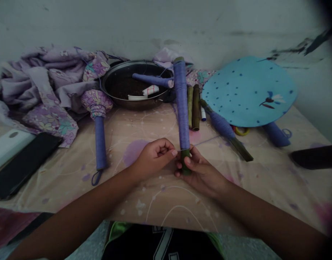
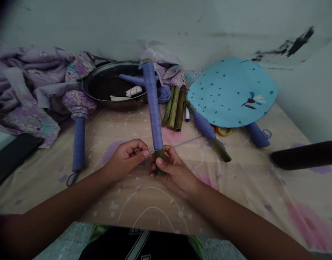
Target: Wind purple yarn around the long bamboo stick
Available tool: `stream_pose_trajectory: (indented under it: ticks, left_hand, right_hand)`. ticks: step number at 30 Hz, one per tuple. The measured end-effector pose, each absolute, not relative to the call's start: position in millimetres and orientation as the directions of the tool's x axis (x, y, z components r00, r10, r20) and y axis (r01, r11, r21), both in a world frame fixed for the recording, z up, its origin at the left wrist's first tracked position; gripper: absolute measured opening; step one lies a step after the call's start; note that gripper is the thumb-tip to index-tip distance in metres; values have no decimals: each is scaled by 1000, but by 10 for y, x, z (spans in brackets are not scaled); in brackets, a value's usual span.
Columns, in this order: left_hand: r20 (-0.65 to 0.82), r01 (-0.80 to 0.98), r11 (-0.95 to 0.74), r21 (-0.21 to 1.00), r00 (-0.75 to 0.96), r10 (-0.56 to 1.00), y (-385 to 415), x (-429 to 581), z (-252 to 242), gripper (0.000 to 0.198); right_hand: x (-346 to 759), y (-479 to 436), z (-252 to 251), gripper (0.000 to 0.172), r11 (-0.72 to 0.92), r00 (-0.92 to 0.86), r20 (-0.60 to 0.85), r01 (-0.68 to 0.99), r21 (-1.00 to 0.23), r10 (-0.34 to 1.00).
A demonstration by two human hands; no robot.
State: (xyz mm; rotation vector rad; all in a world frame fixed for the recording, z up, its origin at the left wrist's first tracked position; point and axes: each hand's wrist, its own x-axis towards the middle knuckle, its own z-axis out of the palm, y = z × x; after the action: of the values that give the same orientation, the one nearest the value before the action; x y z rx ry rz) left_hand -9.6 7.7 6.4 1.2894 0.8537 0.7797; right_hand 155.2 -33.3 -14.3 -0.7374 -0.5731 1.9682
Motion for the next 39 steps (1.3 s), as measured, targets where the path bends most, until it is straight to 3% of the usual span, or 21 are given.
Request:
stream_pose_trajectory:
  ticks: [4,15,21,28,39]
  left_hand:
    - [-97,28,93,995,407,908,90,-94,54,19]
    - [-93,13,97,995,452,887,64,-59,31,20]
    - [-60,8,65,998,511,857,70,-63,30,30]
    - [29,126,-118,985,557,830,28,-47,-34,32]
    - [106,183,-243,953,549,829,-59,-19,17,35]
  right_hand:
    - [1568,-323,-131,27,-501,-444,-265,-583,-640,856]
    - [1573,-324,-166,17,-521,-515,-211,-585,-622,831]
    - [1579,-299,-119,13,-562,-553,-221,-583,-587,803]
    - [1583,-346,-100,15,-603,-570,-256,-579,-549,781]
    - [1576,-364,-59,17,-586,-567,-246,-558,-588,786]
